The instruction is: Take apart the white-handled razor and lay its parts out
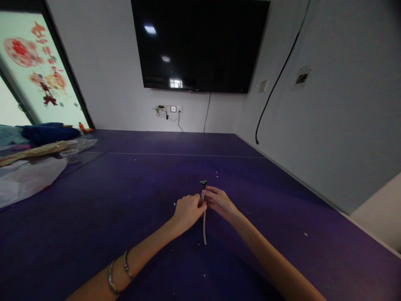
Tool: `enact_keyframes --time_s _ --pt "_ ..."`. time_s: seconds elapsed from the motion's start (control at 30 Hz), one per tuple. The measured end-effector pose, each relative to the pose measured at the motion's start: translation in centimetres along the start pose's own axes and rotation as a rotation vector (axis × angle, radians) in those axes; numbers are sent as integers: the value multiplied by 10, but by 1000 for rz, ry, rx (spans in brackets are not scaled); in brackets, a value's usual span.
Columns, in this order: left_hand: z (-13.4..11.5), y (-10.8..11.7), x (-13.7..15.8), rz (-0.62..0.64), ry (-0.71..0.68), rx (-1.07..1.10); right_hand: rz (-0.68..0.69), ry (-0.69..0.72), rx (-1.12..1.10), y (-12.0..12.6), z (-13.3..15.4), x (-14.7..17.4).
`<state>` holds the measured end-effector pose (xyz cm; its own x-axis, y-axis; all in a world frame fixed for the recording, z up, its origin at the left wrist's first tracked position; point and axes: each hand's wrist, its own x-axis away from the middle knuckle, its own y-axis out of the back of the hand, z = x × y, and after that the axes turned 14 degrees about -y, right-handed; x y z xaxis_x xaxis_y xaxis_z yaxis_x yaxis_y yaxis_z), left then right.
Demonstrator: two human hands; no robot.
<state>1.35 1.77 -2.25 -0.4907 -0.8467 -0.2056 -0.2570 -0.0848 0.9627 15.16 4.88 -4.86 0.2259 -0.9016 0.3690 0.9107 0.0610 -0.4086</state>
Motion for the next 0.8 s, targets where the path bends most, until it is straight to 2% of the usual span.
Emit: enact_keyframes --time_s 0.2,0.33,0.47,0.57,0.67,0.8 --pt "-4 2 3 -2 -17 15 -3 42 65 0 -7 -4" --pt "-2 5 3 5 -94 150 -113 79 184 15 1 -1" --pt "2 -2 5 75 -134 181 -396 185 516 59 21 6" --pt "3 -13 9 152 -110 155 -577 216 616 104 39 15" --pt "1 -20 11 173 -94 113 -769 245 744 149 53 30" --pt "-4 -21 10 190 -85 61 -946 257 913 191 58 48"
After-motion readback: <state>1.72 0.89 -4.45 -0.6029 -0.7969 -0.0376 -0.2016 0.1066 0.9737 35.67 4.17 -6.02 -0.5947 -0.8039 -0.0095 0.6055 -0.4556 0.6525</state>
